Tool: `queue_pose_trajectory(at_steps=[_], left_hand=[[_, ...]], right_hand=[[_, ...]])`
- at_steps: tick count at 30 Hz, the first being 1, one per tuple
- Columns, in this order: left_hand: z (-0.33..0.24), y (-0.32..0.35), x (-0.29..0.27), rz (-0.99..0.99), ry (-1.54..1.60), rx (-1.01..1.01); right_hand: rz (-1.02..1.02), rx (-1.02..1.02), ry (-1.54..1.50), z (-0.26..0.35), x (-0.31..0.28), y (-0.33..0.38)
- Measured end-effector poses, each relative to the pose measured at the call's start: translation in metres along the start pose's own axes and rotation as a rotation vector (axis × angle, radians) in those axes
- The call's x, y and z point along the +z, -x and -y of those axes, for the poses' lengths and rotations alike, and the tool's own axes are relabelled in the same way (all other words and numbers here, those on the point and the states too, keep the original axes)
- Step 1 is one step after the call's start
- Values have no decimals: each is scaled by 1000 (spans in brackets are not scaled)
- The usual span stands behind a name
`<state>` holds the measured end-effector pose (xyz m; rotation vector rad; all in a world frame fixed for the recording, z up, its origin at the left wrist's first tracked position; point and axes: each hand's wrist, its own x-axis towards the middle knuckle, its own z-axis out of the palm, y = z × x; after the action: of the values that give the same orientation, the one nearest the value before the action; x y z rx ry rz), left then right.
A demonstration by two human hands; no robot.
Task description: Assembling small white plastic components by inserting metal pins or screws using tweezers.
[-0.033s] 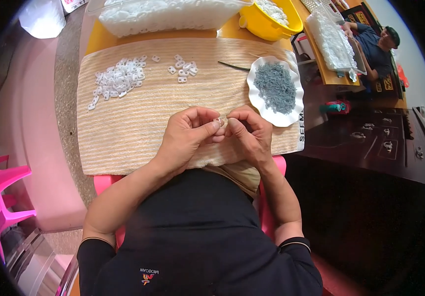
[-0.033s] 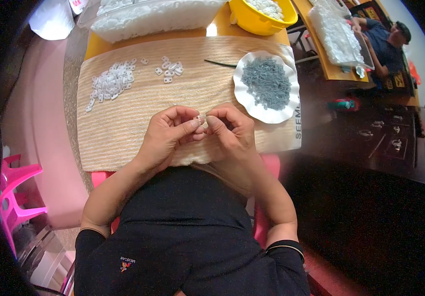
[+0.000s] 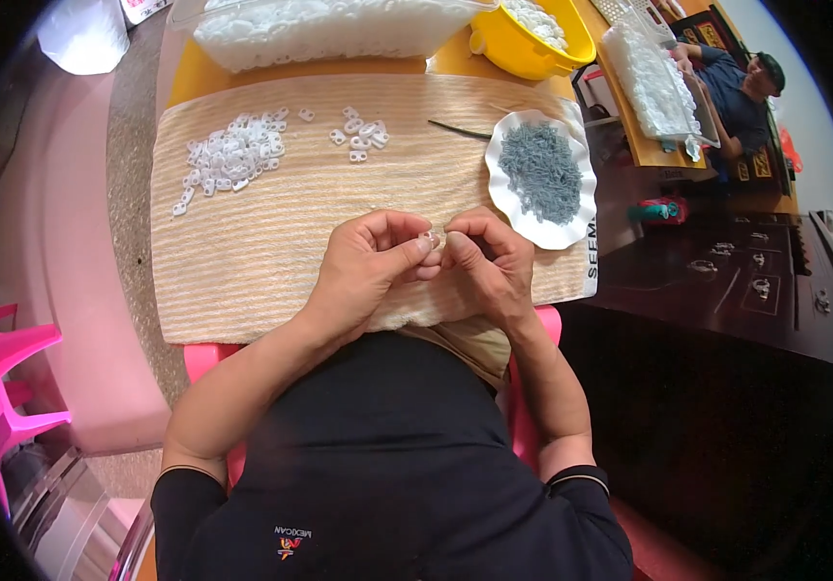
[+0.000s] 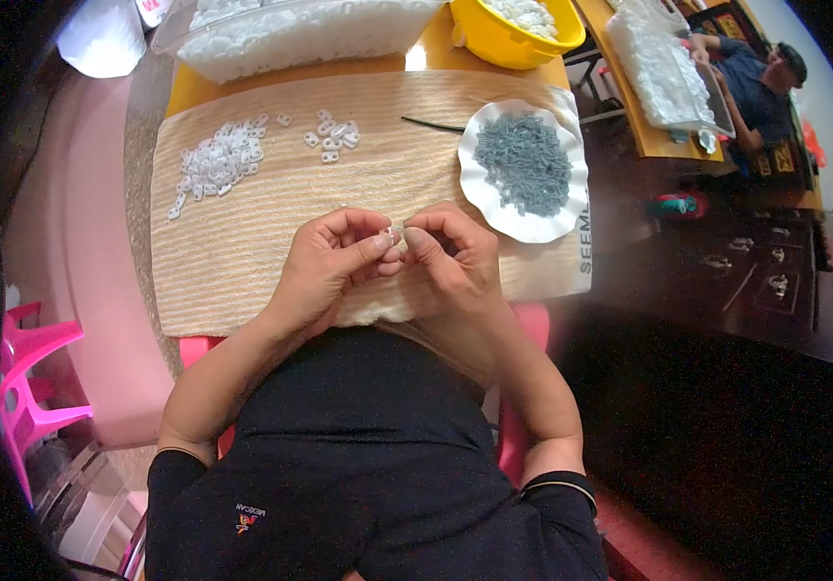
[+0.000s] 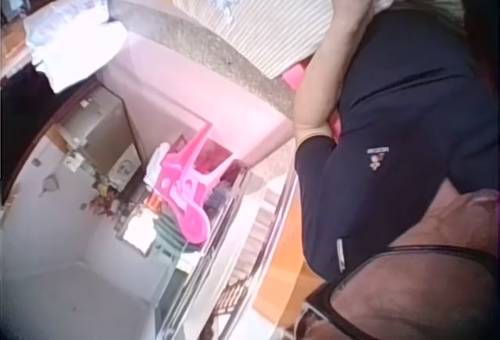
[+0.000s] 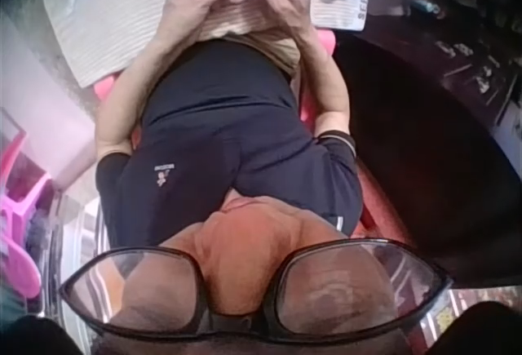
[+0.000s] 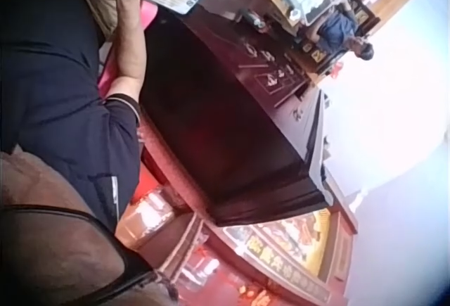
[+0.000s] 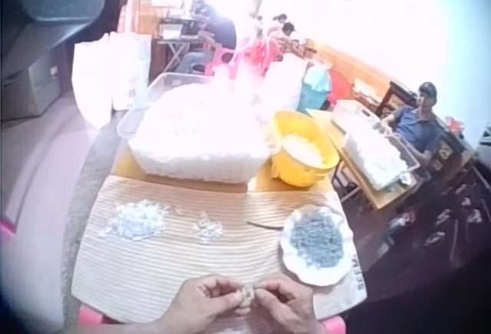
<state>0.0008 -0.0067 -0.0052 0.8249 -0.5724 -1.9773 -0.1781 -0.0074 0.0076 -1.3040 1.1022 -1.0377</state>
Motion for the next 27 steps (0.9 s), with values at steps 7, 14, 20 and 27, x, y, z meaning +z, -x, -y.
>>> queue_pose_trajectory(at_steps=[7,14,20,27], left_hand=[[-3,-2,0,-44,9,-46],[-3,-1,2,-70,-22,-48],[0,0,-2,-86,-38,-23],[-2,0,0,-113,-20,-46]], right_hand=[[29,-67,117,-8,-3,-5],[18,-37,116,-4,-2,-5],[58,-65,139,-9,-4,-4],[52,-99,136,-12,-5,-6]])
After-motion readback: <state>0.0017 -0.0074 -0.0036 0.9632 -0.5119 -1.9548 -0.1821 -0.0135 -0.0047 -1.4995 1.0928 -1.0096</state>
